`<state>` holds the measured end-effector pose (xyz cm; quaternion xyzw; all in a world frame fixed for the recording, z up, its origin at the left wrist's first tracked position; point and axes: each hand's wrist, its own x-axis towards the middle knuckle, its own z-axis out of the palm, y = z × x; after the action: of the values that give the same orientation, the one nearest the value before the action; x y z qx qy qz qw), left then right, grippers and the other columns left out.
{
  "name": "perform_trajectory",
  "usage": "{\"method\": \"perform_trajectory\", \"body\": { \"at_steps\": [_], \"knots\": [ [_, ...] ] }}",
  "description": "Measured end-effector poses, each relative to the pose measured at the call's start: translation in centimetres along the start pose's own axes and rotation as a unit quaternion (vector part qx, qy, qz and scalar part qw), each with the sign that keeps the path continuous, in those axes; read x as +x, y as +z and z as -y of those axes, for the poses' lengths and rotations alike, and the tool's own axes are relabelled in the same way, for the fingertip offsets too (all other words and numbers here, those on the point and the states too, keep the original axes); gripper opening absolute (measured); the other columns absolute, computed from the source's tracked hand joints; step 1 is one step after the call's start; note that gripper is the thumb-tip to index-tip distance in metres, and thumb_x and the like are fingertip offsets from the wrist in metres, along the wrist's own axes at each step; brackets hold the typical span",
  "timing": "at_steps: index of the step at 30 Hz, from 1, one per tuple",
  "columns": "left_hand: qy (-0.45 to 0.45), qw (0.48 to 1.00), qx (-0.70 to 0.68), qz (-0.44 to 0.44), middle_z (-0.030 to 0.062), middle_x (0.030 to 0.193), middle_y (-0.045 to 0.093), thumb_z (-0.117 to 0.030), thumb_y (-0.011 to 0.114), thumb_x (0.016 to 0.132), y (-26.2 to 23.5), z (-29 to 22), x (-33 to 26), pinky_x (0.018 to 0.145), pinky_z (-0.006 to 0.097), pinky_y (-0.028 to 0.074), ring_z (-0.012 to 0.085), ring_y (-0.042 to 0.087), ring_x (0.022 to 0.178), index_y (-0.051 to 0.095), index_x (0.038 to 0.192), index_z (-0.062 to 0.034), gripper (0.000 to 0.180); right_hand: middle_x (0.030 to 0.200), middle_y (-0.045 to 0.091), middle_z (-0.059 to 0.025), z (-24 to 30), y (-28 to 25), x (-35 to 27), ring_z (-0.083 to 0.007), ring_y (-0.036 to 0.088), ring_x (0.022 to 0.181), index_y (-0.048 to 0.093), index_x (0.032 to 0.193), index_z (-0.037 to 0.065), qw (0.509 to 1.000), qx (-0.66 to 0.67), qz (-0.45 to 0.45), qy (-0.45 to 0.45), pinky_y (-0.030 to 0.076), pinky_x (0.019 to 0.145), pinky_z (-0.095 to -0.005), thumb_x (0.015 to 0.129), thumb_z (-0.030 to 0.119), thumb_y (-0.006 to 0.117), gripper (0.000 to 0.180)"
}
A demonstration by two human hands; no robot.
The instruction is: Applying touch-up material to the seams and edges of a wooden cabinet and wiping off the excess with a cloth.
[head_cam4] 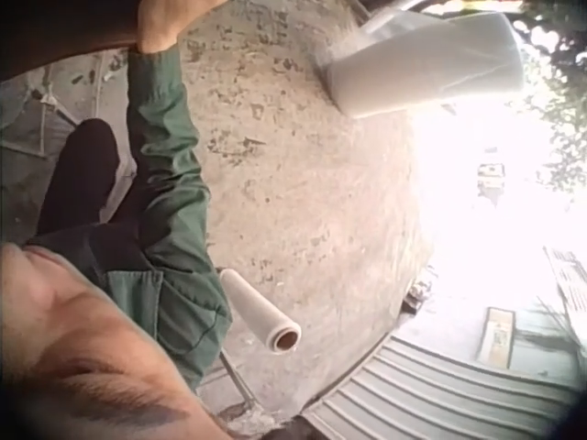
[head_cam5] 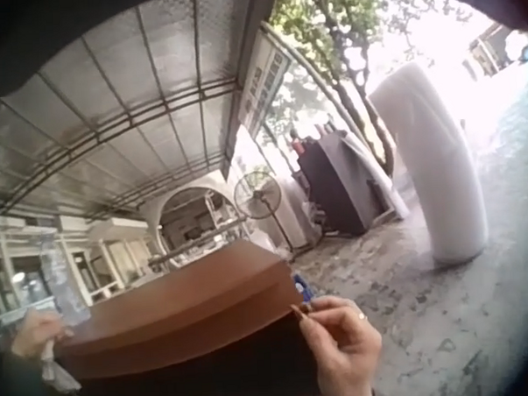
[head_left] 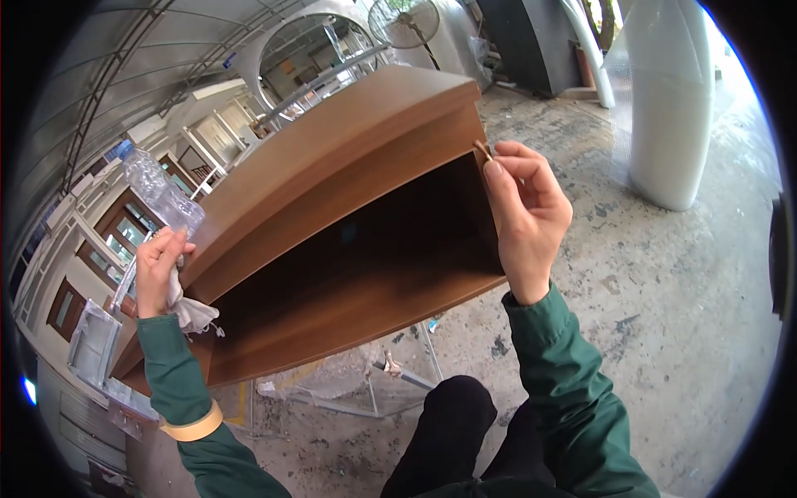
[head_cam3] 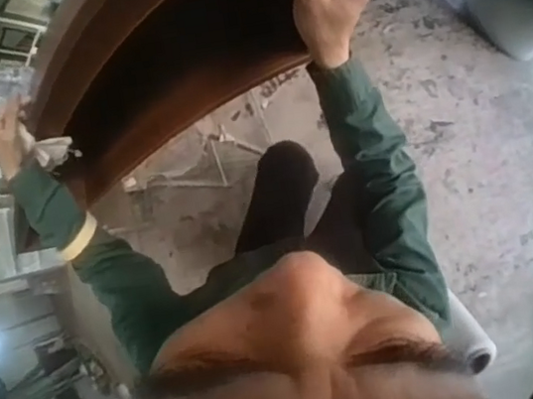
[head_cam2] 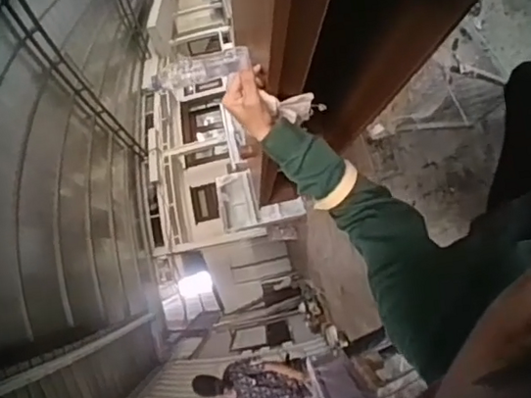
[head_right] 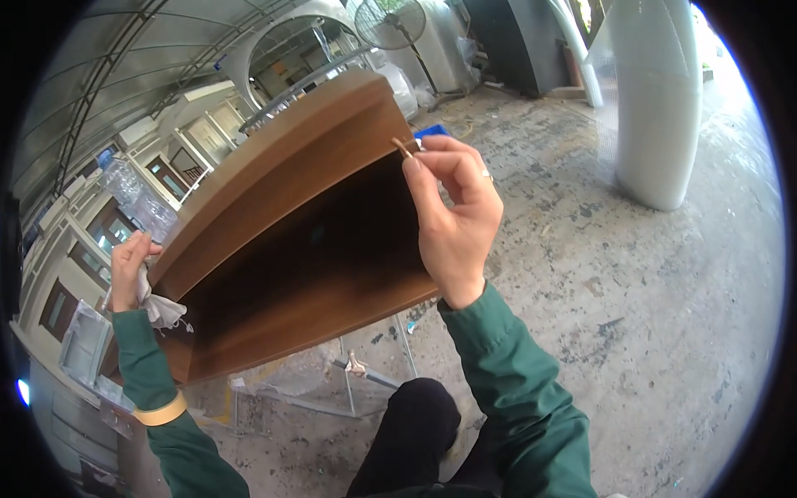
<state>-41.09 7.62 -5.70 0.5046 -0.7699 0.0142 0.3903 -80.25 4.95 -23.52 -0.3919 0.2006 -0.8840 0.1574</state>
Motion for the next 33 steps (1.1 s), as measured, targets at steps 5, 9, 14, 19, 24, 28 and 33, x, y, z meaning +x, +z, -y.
{"method": "perform_trajectory", "body": {
  "at_steps": [5,9,14,19,24,28,33],
  "knots": [
    [0.007,1.000,0.014,-0.006,-0.0026,0.065,0.038,-0.029,0.062,0.091,-0.2,-0.1,0.0,0.061,0.026,0.024,0.0078,0.036,0.067,0.066,0.071,0.0060,0.040,0.109,0.063,-0.0114,0.1,0.3,-0.3,-0.0117,0.061,0.093,0.064,0.089,-0.003,0.999,0.038,-0.018,0.024,0.049,0.084,-0.0237,0.086,-0.001,0.067,0.005],
    [0.023,0.996,0.081,-0.011,0.0015,0.066,0.051,-0.030,0.060,0.092,-0.9,0.4,0.0,0.086,0.028,0.033,0.0105,0.048,0.078,0.068,0.075,0.0067,0.041,0.112,0.063,-0.0110,0.3,-0.1,-1.0,-0.0109,0.061,0.094,0.064,0.096,-0.005,0.999,0.000,-0.032,-0.011,0.049,0.086,-0.0224,0.090,-0.001,0.063,0.007],
    [0.053,0.991,0.117,-0.021,0.0030,0.066,0.055,-0.024,0.059,0.092,-1.1,0.7,0.1,0.101,0.032,0.033,0.0110,0.052,0.082,0.068,0.078,0.0065,0.035,0.108,0.065,-0.0099,-0.8,0.1,-1.3,-0.0106,0.060,0.095,0.065,0.094,-0.003,0.998,-0.008,-0.058,-0.021,0.048,0.086,-0.0218,0.090,0.001,0.064,0.006],
    [0.026,0.999,0.047,-0.011,-0.0003,0.070,0.040,-0.023,0.058,0.092,0.0,0.6,-0.3,0.064,0.025,0.024,0.0085,0.036,0.069,0.061,0.070,0.0076,0.037,0.101,0.066,-0.0067,-0.8,0.6,-1.1,-0.0091,0.061,0.087,0.063,0.092,-0.004,0.995,0.029,-0.093,-0.010,0.049,0.080,-0.0211,0.089,0.000,0.065,0.006],
    [0.042,0.997,0.057,0.001,-0.0010,0.067,0.038,-0.023,0.058,0.091,-0.4,-0.9,-0.3,0.060,0.026,0.024,0.0080,0.035,0.067,0.059,0.069,0.0070,0.037,0.096,0.069,-0.0073,-0.5,0.8,-0.7,-0.0095,0.064,0.085,0.063,0.090,-0.004,0.994,-0.037,-0.103,-0.029,0.052,0.080,-0.0229,0.088,0.001,0.066,0.006],
    [0.049,0.998,0.050,-0.005,-0.0007,0.065,0.037,-0.023,0.058,0.092,0.2,0.2,-0.2,0.059,0.026,0.023,0.0081,0.034,0.065,0.058,0.068,0.0064,0.038,0.101,0.067,-0.0083,-0.9,0.7,-0.9,-0.0077,0.061,0.086,0.064,0.094,-0.005,0.991,-0.089,-0.084,-0.044,0.050,0.079,-0.0196,0.090,-0.001,0.064,0.006],
    [0.046,0.998,0.045,-0.009,-0.0003,0.065,0.038,-0.023,0.059,0.091,0.1,-0.1,-0.2,0.059,0.027,0.024,0.0084,0.035,0.065,0.056,0.067,0.0060,0.037,0.089,0.070,-0.0074,-0.1,0.9,-0.6,-0.0084,0.065,0.079,0.064,0.088,-0.003,0.987,-0.099,-0.113,-0.053,0.052,0.076,-0.0219,0.086,0.000,0.067,0.004]
  ]
}}
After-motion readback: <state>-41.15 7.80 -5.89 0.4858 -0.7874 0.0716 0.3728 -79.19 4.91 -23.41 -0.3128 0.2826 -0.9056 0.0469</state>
